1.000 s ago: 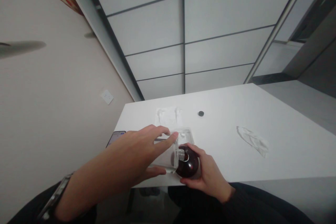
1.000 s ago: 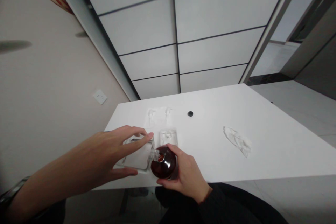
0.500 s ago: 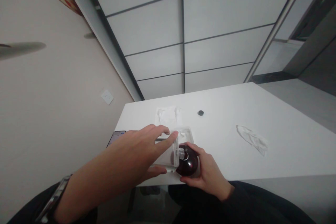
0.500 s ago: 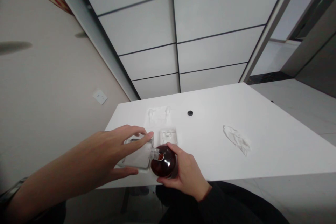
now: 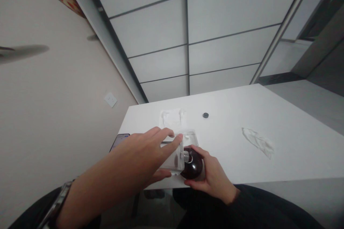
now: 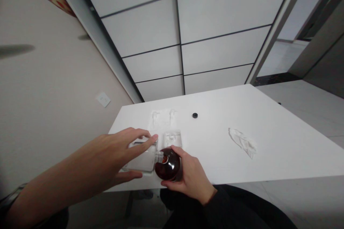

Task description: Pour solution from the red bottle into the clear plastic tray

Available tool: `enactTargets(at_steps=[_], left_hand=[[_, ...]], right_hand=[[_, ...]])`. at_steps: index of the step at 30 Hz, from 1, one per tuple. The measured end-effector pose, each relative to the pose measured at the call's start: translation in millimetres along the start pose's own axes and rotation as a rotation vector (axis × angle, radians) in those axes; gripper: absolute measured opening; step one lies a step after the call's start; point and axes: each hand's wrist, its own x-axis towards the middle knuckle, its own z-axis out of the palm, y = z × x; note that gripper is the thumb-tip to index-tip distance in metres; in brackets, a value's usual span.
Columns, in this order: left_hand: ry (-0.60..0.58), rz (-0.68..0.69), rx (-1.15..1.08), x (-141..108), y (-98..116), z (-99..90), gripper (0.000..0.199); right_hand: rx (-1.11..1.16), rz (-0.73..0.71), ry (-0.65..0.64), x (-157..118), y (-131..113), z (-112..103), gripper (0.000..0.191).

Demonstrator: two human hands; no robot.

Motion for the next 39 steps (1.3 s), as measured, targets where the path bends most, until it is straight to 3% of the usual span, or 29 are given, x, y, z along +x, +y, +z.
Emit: enactTargets(at_steps=[39], left_hand=[[-0.076, 0.031, 0.074, 10.7, 14.1, -15.4, 0.07]], right_hand=[[-0.001, 0.005, 0.0, -0.7, 0.2, -0.5, 0.085]])
